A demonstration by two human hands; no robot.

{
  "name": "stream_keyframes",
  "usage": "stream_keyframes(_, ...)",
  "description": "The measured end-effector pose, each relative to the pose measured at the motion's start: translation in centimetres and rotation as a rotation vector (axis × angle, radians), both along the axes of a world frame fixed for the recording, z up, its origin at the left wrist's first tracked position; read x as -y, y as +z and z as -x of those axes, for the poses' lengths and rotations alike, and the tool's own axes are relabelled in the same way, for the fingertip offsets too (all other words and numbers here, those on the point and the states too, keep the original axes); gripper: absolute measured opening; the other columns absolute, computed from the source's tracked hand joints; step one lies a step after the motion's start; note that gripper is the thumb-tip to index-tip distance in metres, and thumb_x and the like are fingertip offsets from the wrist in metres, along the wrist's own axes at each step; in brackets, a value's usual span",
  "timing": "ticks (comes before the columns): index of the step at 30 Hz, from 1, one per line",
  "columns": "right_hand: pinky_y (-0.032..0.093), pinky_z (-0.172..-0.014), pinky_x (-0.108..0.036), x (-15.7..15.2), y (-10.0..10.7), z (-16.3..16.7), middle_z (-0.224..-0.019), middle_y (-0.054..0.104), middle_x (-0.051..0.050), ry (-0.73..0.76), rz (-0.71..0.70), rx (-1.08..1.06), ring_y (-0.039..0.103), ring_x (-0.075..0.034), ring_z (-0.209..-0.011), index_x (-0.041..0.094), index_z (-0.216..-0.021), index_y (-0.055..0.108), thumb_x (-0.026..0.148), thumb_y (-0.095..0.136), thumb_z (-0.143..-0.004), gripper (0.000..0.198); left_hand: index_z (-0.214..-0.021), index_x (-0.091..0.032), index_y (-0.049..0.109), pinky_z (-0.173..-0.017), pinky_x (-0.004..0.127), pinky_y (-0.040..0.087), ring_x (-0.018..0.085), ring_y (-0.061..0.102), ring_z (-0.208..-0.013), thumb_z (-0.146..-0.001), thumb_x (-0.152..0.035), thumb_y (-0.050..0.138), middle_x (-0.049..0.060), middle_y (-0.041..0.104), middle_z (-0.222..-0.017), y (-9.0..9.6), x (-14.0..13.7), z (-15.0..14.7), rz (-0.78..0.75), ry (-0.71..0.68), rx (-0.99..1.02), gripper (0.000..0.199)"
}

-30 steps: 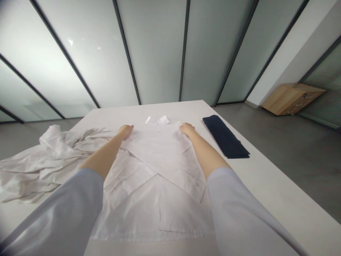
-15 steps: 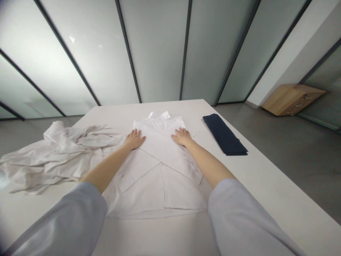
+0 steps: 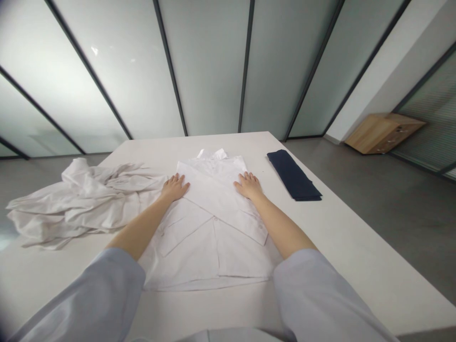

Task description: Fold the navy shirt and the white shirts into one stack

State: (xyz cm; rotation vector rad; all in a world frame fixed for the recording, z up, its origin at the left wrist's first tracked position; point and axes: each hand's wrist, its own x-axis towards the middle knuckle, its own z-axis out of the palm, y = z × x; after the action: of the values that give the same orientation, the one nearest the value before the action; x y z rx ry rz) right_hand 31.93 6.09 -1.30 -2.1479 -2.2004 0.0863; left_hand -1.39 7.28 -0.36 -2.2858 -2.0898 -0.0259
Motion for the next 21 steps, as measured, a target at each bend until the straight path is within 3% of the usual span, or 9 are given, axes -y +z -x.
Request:
stream_keyframes(10,0.023,-0.113,-0.044,2.8,0.9,0.6,-0.157,0.03,-0.015,0.002,0.002,0.042,0.029,-0.03,-0.143,0.017,-0.149,0.037,0.051,0.03,-0.097,0.062,-0.148,-0.013,0.037,-0.111,0.047,0.03,0.033,0.031,-0.143,-0.096,-0.051,0.029,0.019,0.033,-0.155,0.3,3.1,0.0,-0.029,-0.018,-0.039,0.065)
stream_keyframes(16,0.024,-0.11,-0.052,3.6,3.4,1.5,-0.128,0.061,-0.02,0.09,0.026,0.191,0.038,-0.035,-0.135,0.013,-0.119,0.066,0.041,0.042,-0.091,0.046,-0.149,-0.013,0.034,-0.115,0.043,0.026,0.028,0.027,-0.145,-0.094,-0.037,0.035,0.015,0.03,-0.157,0.5,4.1,-0.2,-0.136,-0.256,-0.081,0.06)
stream_keyframes(18,0.026,-0.11,-0.049,3.2,3.7,1.9,-0.13,0.061,-0.019,0.111,-0.006,0.168,0.038,-0.034,-0.136,0.014,-0.12,0.065,0.039,0.044,-0.09,0.045,-0.15,-0.014,0.034,-0.114,0.039,0.028,0.026,0.028,-0.145,-0.094,-0.032,0.035,0.013,0.031,-0.157,0.4,3.9,-0.3,-0.122,-0.322,-0.084,0.059)
stream_keyframes(21,0.028,-0.111,-0.043,2.4,3.0,2.4,-0.147,0.046,-0.017,0.138,-0.056,0.083,0.033,-0.03,-0.14,0.015,-0.139,0.05,0.044,0.041,-0.093,0.055,-0.149,-0.011,0.036,-0.114,0.037,0.03,0.026,0.031,-0.143,-0.095,-0.03,0.031,0.014,0.034,-0.156,-0.1,3.3,-0.2,-0.044,-0.31,-0.075,0.057)
